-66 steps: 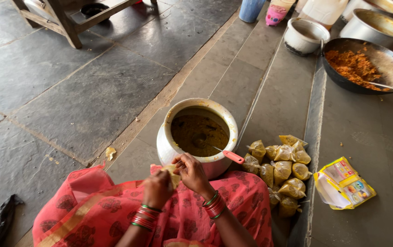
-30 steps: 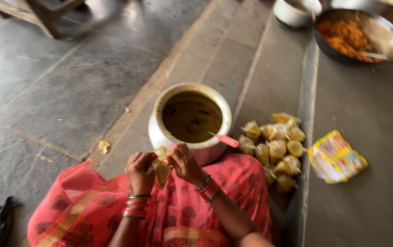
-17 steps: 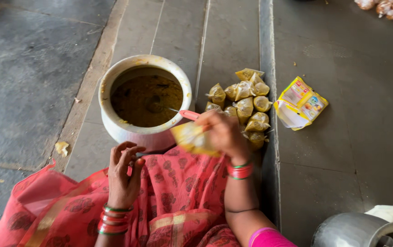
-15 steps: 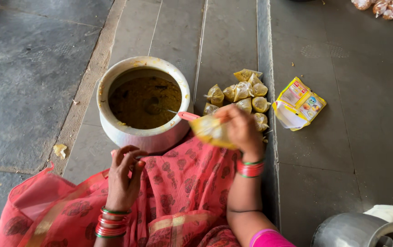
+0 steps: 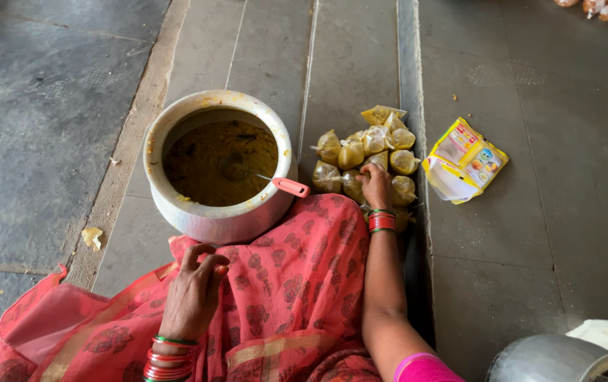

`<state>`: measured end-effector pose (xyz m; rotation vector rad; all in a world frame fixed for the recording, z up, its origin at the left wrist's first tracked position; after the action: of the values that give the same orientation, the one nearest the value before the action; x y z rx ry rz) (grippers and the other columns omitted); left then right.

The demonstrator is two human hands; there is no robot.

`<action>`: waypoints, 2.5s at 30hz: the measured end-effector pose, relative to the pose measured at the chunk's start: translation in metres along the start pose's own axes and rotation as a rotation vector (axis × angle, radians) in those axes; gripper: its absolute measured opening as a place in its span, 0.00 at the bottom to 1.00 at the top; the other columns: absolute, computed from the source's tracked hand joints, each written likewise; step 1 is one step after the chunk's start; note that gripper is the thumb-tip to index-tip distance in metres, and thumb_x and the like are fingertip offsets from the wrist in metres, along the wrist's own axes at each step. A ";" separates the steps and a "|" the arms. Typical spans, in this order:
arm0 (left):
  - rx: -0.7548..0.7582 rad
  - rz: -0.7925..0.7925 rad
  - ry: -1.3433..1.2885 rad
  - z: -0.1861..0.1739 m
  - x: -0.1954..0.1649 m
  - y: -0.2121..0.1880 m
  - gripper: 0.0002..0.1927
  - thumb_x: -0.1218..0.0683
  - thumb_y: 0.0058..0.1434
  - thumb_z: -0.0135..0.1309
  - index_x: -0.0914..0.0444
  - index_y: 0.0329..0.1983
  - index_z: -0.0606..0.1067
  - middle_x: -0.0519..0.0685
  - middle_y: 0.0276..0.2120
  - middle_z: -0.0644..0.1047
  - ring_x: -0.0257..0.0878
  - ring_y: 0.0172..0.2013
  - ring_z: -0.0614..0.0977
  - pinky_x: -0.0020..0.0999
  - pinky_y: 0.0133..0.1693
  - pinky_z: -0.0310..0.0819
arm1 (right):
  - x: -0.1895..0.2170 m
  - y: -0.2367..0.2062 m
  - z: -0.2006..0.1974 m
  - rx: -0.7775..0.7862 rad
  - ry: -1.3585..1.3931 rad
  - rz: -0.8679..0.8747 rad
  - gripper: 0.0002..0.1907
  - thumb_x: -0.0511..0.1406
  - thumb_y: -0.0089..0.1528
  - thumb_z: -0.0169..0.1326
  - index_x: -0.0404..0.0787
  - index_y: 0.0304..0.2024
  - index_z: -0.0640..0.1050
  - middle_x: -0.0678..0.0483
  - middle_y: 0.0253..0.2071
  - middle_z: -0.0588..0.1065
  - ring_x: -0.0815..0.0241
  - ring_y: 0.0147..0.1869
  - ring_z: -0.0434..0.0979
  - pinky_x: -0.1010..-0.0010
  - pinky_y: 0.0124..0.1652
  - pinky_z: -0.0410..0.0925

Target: The person sits on the floor and fills small clear plastic bags with a yellow cooked food mixture from a large pot using a long-handled ladle. She opens each bag, spoons the mixture in, ties the bag closed, and places the finished bags in a pile beside her, repeating the cycle.

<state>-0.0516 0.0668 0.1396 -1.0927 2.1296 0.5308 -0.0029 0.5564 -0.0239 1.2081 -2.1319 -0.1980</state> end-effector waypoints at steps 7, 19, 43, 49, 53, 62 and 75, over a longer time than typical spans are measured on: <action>0.026 0.011 0.113 0.008 0.008 -0.001 0.09 0.51 0.60 0.56 0.61 0.37 0.77 0.52 0.52 0.73 0.54 0.33 0.82 0.49 0.32 0.75 | -0.007 -0.001 -0.030 -0.101 0.063 0.194 0.09 0.32 0.57 0.64 0.40 0.39 0.79 0.47 0.36 0.79 0.45 0.41 0.79 0.57 0.42 0.70; 0.124 -0.036 0.226 0.014 0.025 -0.008 0.07 0.53 0.57 0.57 0.59 0.37 0.78 0.49 0.51 0.73 0.54 0.36 0.82 0.49 0.37 0.76 | -0.059 -0.029 -0.090 -0.398 -0.862 0.390 0.51 0.57 0.27 0.72 0.38 0.49 0.81 0.41 0.53 0.78 0.40 0.55 0.75 0.43 0.56 0.63; -0.148 0.222 -0.250 -0.007 -0.020 0.003 0.20 0.50 0.57 0.63 0.64 0.49 0.75 0.55 0.43 0.79 0.50 0.42 0.82 0.43 0.41 0.77 | 0.309 -0.065 -0.107 0.308 0.606 -0.084 0.04 0.33 0.59 0.64 0.40 0.30 0.81 0.58 0.29 0.84 0.68 0.32 0.84 0.73 0.34 0.70; -0.347 0.073 -0.262 0.004 -0.005 0.005 0.16 0.52 0.53 0.68 0.64 0.37 0.76 0.51 0.28 0.80 0.42 0.29 0.83 0.36 0.33 0.77 | 0.356 -0.101 -0.070 0.509 0.503 -0.316 0.07 0.35 0.52 0.69 0.41 0.30 0.83 0.56 0.26 0.81 0.67 0.29 0.81 0.72 0.33 0.71; -0.369 -0.184 -0.231 0.011 0.025 0.007 0.17 0.51 0.53 0.71 0.66 0.30 0.75 0.52 0.21 0.77 0.44 0.21 0.79 0.37 0.27 0.72 | 0.347 -0.099 -0.054 0.572 0.542 -0.368 0.11 0.38 0.52 0.71 0.40 0.30 0.82 0.56 0.26 0.82 0.67 0.27 0.79 0.71 0.30 0.69; -0.421 -0.061 0.277 0.003 0.023 0.005 0.27 0.60 0.56 0.55 0.63 0.62 0.76 0.52 0.30 0.78 0.45 0.26 0.81 0.39 0.24 0.74 | 0.324 -0.083 -0.044 0.489 0.643 -0.186 0.06 0.30 0.61 0.62 0.34 0.34 0.76 0.51 0.29 0.79 0.63 0.33 0.79 0.71 0.36 0.72; -0.421 -0.087 0.160 0.040 0.057 0.012 0.10 0.60 0.62 0.50 0.65 0.43 0.79 0.58 0.37 0.79 0.54 0.30 0.83 0.48 0.35 0.79 | 0.356 -0.095 -0.051 0.317 0.397 -0.606 0.22 0.45 0.51 0.65 0.37 0.38 0.77 0.51 0.33 0.77 0.57 0.35 0.76 0.61 0.47 0.63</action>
<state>-0.0706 0.0668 0.0716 -1.4943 2.1465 0.9045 -0.0281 0.2250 0.1437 1.8822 -1.4453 0.1196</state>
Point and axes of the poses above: each hand's wrist, its own y-axis towards the middle knuckle, its own z-axis out of the palm, x = y × z, the point moved 5 cm from there along y, towards the middle knuckle
